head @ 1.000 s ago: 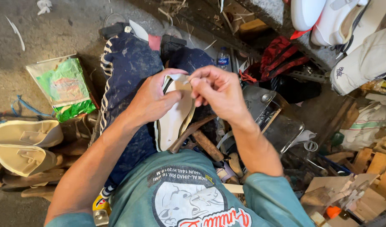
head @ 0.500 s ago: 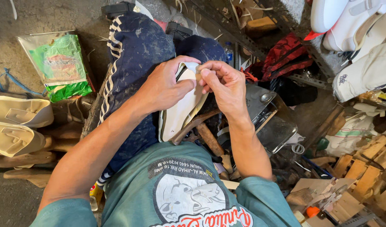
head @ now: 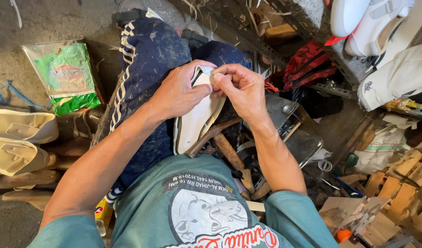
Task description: The person trims excess material from a white shoe upper using shears, then uses a hammer to tap and shape the shoe's edges and sole area. The person repeatedly turns and repositions the shoe while working.
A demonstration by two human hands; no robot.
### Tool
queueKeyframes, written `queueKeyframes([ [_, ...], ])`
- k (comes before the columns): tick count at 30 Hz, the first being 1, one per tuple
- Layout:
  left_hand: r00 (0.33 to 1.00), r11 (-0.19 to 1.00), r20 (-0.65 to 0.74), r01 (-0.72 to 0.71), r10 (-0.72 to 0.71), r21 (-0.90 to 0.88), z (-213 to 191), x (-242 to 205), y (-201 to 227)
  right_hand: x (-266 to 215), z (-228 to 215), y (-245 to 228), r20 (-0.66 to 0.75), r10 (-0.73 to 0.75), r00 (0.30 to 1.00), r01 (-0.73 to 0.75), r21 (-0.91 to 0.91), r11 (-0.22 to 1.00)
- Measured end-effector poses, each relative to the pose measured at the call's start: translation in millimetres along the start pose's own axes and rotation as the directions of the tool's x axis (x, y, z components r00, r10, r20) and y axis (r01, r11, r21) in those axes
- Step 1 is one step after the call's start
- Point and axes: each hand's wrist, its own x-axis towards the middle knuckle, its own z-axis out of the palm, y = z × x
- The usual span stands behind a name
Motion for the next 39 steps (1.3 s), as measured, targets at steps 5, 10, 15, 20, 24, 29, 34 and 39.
queueKeyframes([
  [5,0.997,0.993,0.018,-0.071,0.074,-0.095,0.5,-9.6,3.8,-13.5,1.0,-9.8,0.012,0.003,1.000,-0.003,0.041,0.999],
  [10,0.995,0.992,0.017,-0.092,0.094,-0.085,2.0,-10.7,5.8,-15.0,-0.6,-2.0,-0.018,-0.024,1.000,0.026,0.124,0.992],
  [15,0.997,0.992,0.012,-0.081,0.082,-0.092,4.1,-8.4,-0.2,-33.6,-3.3,-8.8,-0.088,-0.073,0.993,0.085,0.150,0.985],
  [20,0.998,0.989,-0.028,-0.062,0.059,-0.136,4.0,-10.2,-13.7,-130.4,-33.7,-25.0,-0.014,-0.035,0.999,0.014,-0.729,0.684],
  [24,0.996,0.987,-0.009,-0.084,0.083,-0.139,2.7,-7.5,-12.5,-173.6,-22.7,38.6,0.118,-0.039,0.992,0.121,-0.854,0.507],
  [29,0.993,0.983,-0.030,-0.117,0.114,-0.142,5.2,-5.6,-12.1,-175.7,-46.2,13.0,-0.058,-0.309,0.949,0.179,-0.707,0.684],
  [34,0.990,0.976,-0.044,-0.139,0.133,-0.167,10.0,-4.4,-16.2,-119.9,-28.3,-26.1,-0.184,-0.425,0.886,0.289,-0.499,0.817],
  [39,0.985,0.978,-0.037,-0.171,0.168,-0.121,5.5,-6.2,-5.4,-78.0,9.2,-23.6,-0.134,-0.402,0.906,0.361,-0.255,0.897],
])
